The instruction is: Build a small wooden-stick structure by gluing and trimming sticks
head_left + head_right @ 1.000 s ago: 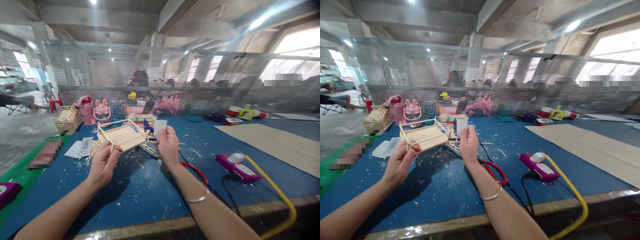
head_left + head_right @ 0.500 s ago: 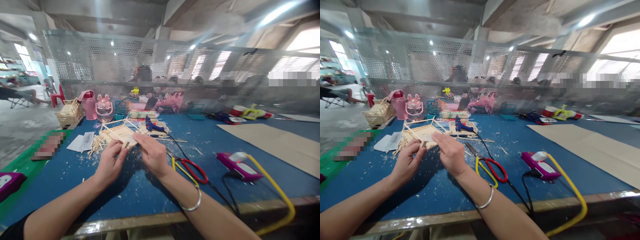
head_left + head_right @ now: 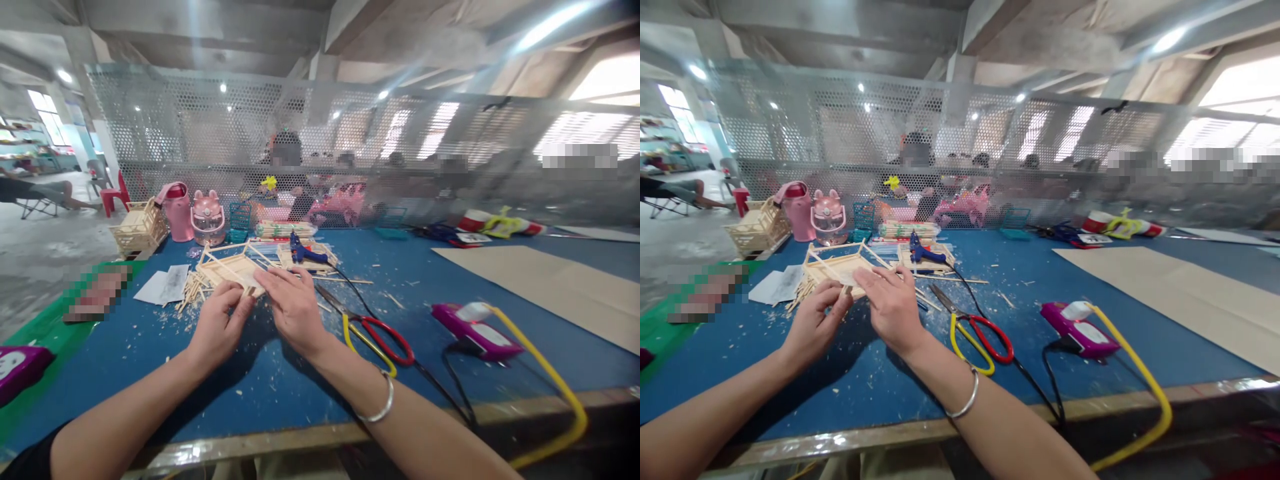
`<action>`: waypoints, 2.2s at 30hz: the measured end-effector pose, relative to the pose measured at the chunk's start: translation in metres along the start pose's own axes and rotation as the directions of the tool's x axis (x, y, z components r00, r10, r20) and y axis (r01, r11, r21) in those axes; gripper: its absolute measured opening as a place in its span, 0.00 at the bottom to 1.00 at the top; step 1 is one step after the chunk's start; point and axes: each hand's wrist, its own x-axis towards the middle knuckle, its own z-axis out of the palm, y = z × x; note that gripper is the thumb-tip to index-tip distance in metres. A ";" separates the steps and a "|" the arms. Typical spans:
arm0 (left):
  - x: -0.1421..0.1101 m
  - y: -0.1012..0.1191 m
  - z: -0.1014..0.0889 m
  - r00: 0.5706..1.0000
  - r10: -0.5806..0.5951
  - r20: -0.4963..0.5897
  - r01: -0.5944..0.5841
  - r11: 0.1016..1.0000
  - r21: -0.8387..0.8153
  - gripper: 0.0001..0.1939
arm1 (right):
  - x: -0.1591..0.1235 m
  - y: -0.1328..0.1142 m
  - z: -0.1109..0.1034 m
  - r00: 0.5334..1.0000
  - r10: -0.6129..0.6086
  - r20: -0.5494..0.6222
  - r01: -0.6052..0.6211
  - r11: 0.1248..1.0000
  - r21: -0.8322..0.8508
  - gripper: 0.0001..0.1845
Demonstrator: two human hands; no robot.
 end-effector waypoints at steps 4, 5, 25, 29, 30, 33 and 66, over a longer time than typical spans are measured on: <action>-0.001 -0.002 0.001 0.999 0.030 -0.014 -0.030 0.999 -0.028 0.11 | 0.000 0.000 0.001 0.999 -0.048 -0.022 0.048 0.999 0.024 0.20; -0.001 -0.002 0.001 0.999 0.031 -0.016 -0.031 0.999 -0.024 0.11 | 0.000 0.001 0.001 0.998 -0.057 -0.009 0.058 0.998 0.030 0.20; -0.003 0.001 0.000 0.998 0.061 0.020 -0.062 0.996 0.056 0.14 | -0.002 0.010 0.007 0.996 -0.062 0.072 0.054 0.993 0.102 0.23; -0.003 0.001 0.000 0.996 0.085 0.010 -0.085 0.996 0.015 0.12 | -0.002 0.003 0.003 0.993 -0.115 0.013 0.111 0.981 0.159 0.23; -0.003 0.000 0.000 0.996 0.092 0.005 -0.092 0.996 0.010 0.11 | -0.002 0.002 0.003 0.991 -0.136 0.003 0.134 0.977 0.164 0.23; -0.003 0.000 0.000 0.997 0.071 0.007 -0.071 0.997 0.035 0.13 | -0.002 0.005 0.004 0.990 -0.142 0.016 0.138 0.981 0.139 0.21; -0.008 0.000 0.007 0.996 0.087 -0.002 -0.087 0.995 0.054 0.12 | 0.001 0.005 0.004 0.967 -0.246 -0.070 0.256 0.928 0.272 0.20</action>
